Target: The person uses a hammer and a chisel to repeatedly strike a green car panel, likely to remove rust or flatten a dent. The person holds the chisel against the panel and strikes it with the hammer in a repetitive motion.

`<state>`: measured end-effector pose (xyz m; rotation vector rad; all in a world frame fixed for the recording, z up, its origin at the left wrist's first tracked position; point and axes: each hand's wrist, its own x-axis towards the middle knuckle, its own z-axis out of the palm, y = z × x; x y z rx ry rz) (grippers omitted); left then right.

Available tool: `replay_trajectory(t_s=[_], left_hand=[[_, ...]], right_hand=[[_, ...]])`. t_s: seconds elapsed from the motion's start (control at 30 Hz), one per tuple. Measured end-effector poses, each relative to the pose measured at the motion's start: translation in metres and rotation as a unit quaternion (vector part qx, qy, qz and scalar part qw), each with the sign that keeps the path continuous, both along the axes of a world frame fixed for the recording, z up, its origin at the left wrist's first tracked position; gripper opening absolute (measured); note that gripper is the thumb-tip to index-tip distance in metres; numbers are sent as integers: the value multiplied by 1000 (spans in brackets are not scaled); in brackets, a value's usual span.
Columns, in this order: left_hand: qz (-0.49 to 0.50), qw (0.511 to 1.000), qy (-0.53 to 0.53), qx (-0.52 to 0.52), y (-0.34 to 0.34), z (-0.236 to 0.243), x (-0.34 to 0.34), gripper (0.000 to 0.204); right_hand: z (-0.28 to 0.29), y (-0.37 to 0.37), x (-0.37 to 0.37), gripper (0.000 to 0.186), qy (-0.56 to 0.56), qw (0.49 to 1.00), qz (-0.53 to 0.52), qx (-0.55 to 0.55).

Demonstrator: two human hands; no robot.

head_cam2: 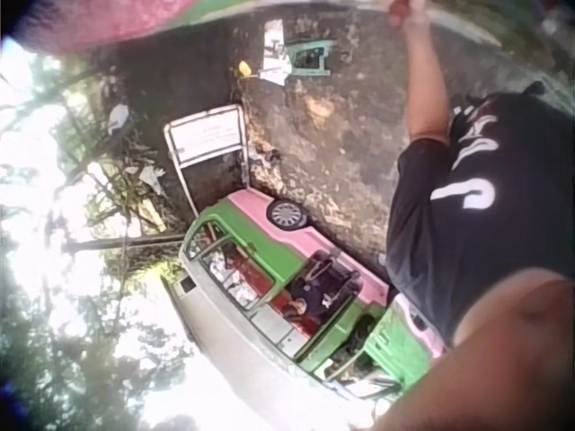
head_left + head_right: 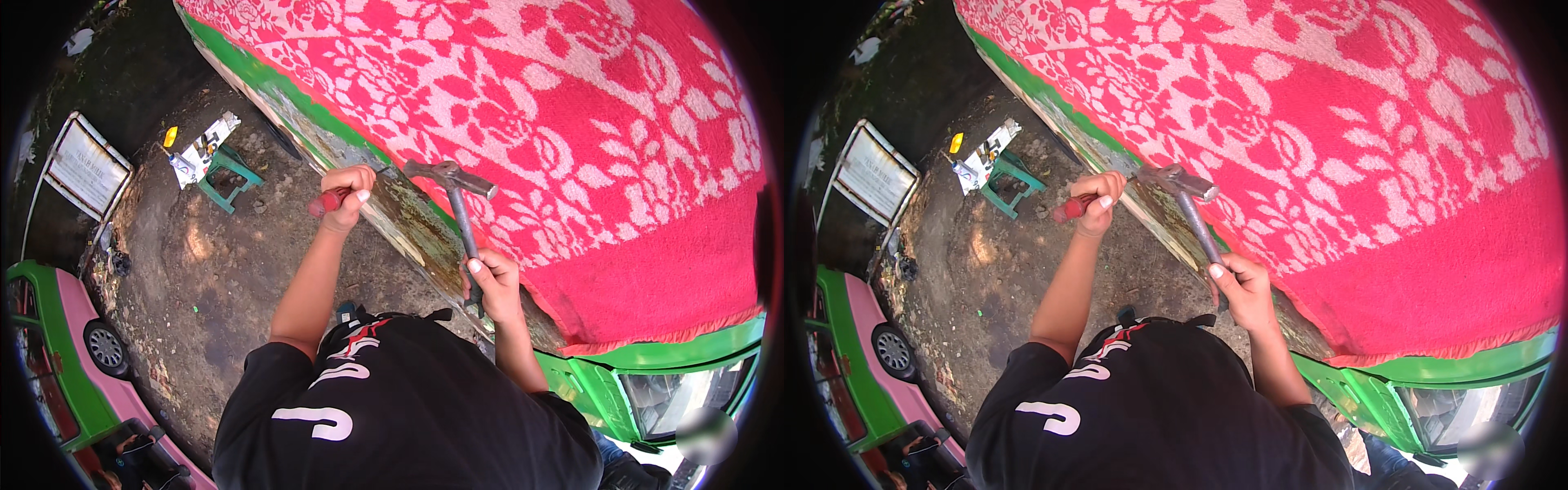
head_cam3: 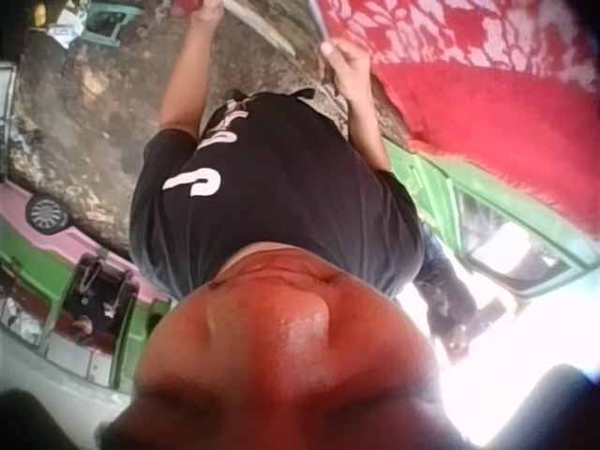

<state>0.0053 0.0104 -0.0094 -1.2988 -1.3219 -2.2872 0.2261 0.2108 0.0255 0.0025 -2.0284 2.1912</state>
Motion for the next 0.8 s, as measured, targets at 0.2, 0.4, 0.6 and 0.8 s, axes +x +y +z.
replay_trajectory(t_s=[0.2,0.4,0.6,0.8], left_hand=[[-21,999,2,31,-4,4,-4,40],[-32,999,5,26,-5,0,-11,40],[-52,998,18,9,-7,1,-17,40],[-64,998,11,12,-9,1,-17,40]], right_hand=[[-6,-8,4,22,-16,1000,-22,0],[-2,-22,7,22,-19,999,-42,4],[0,-34,9,21,-16,998,-58,-2],[-2,-39,11,20,-10,998,-62,6]])
